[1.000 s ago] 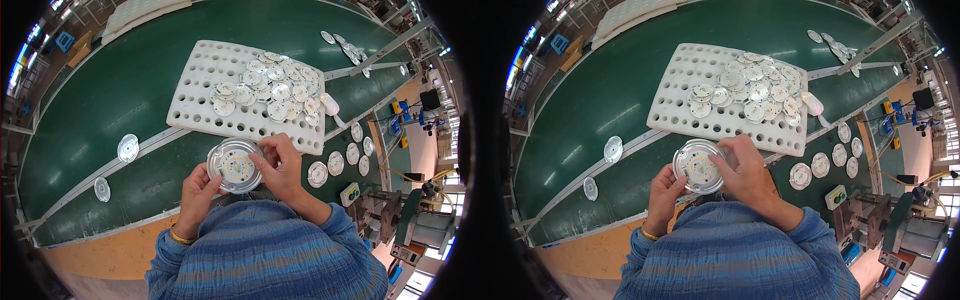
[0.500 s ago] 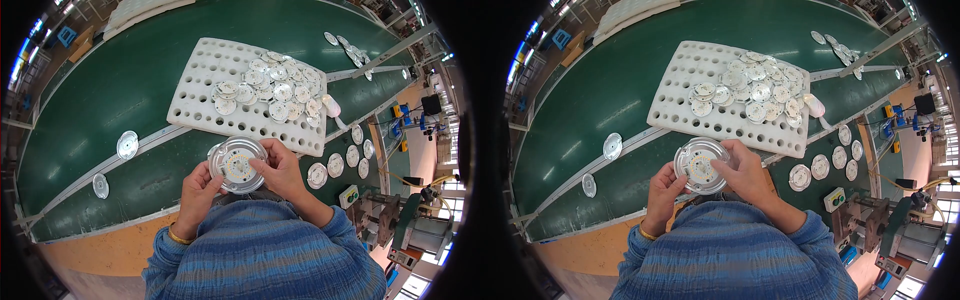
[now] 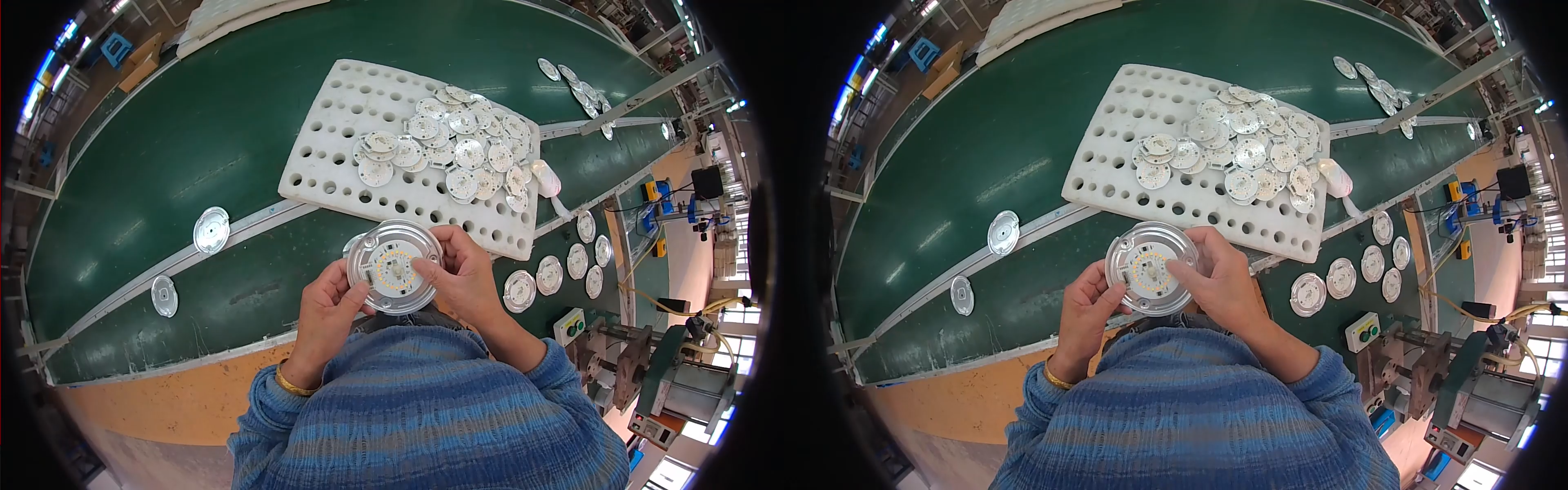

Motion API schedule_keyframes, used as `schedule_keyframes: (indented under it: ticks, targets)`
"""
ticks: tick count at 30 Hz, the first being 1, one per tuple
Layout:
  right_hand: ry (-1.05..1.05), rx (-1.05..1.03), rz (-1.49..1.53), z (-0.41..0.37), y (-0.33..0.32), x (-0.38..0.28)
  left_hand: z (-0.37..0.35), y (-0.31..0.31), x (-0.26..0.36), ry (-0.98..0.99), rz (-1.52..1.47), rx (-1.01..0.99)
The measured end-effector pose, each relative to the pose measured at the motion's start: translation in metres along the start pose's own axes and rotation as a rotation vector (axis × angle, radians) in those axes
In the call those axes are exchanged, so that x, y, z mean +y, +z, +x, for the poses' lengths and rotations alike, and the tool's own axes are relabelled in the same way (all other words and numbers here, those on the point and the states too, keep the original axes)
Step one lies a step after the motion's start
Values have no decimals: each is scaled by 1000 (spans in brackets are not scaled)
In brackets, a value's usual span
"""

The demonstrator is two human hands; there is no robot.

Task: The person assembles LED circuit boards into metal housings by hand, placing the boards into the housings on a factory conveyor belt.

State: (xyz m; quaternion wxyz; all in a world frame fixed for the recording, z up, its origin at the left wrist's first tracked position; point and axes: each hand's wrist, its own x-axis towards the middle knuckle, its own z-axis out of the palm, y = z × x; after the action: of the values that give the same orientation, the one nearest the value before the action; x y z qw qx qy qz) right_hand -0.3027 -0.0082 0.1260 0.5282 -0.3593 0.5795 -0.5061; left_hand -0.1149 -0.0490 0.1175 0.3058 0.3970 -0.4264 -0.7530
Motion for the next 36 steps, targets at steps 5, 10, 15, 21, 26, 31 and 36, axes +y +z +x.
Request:
schedule_keyframes:
  ticks: [5, 10, 15, 21, 26, 31, 36]
  targets:
    - [23, -9, -13, 0, -1, -2, 1, 0, 0, -8, 15, 1]
    - [4, -8, 13, 1, 0, -1, 1, -1, 1, -9, 11, 0]
    - [5, -7, 7, 2, -1, 1, 1, -1, 1, -9, 10, 2]
    - [5, 3, -17, 3, -2, 7, 2, -2, -2, -7, 35, 15]
    - [0, 16, -15, 3, -2, 7, 3, 1, -1, -7, 32, 40]
    - [-37, -10, -84, 5, -4, 12, 4, 1, -1, -15, 47, 55]
    - [-19, -13, -101, 6, -4, 10, 5, 0, -2, -14, 44, 62]
